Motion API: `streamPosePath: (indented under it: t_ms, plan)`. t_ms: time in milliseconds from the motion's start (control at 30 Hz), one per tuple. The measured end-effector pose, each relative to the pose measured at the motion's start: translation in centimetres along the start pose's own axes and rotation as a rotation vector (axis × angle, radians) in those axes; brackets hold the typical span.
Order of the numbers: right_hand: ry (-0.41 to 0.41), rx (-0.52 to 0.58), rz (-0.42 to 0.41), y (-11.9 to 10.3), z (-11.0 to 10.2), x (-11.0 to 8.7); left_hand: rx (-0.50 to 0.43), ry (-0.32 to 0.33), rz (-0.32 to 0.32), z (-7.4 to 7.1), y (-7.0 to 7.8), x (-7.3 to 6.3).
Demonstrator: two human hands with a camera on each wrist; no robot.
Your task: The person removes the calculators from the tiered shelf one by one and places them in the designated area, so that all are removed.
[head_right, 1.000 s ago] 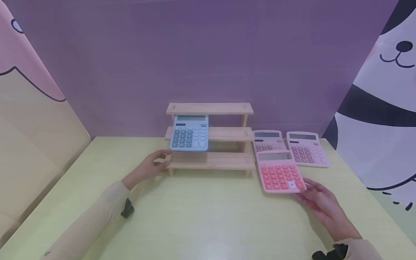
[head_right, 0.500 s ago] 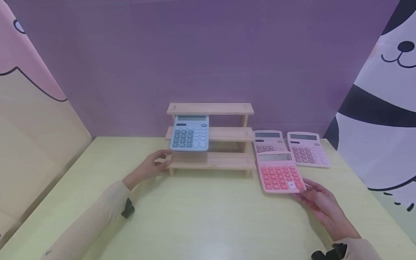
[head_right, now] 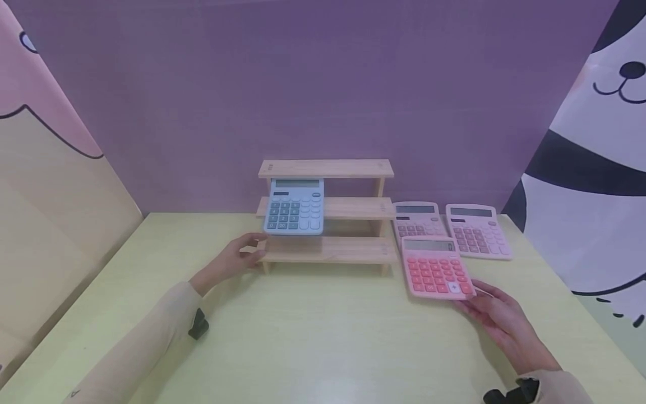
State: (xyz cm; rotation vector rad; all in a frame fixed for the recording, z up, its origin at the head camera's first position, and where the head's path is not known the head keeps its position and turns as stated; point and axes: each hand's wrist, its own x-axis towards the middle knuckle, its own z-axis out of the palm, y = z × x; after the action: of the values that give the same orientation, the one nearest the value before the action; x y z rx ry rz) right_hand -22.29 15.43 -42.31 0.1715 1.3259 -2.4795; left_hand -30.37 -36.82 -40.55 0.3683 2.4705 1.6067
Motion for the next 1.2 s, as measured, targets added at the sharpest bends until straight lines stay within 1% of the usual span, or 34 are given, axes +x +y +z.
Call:
streamPosePath:
  t_ms: [167, 300, 467, 567, 733, 833, 933, 1033, 1200]
  plan:
    - [0.012, 0.027, 0.019, 0.1, 0.1, 0.0, -0.002, 0.004, 0.009, 0.0, -0.1, 0.0]
    - [0.039, 0.002, 0.032, 0.1, 0.2, -0.1, -0.004, -0.002, 0.025, 0.0, -0.2, 0.0]
    - [0.016, -0.035, 0.022, 0.1, 0.3, -0.2, 0.002, -0.003, 0.007, 0.0, -0.2, 0.1]
    - [0.038, -0.122, 0.008, 0.2, 0.4, -0.2, 0.008, -0.006, -0.005, 0.0, -0.1, 0.1]
    - [0.153, -0.324, -0.003, 0.4, 0.7, -0.1, 0.012, -0.010, -0.011, -0.1, -0.5, 0.2]
    - [0.230, -0.418, 0.016, 0.3, 1.1, 0.1, 0.012, -0.013, -0.005, -0.1, -0.6, 0.3]
    - [0.280, -0.494, 0.031, 0.1, 1.4, 0.2, 0.009, -0.014, 0.010, -0.2, -0.6, 0.3]
    - [0.299, -0.543, 0.027, 0.1, 1.5, 0.2, 0.006, -0.012, 0.019, -0.2, -0.5, 0.2]
    - [0.298, -0.583, -0.018, 0.2, 1.6, 0.2, 0.005, -0.015, 0.032, -0.2, -0.3, 0.2]
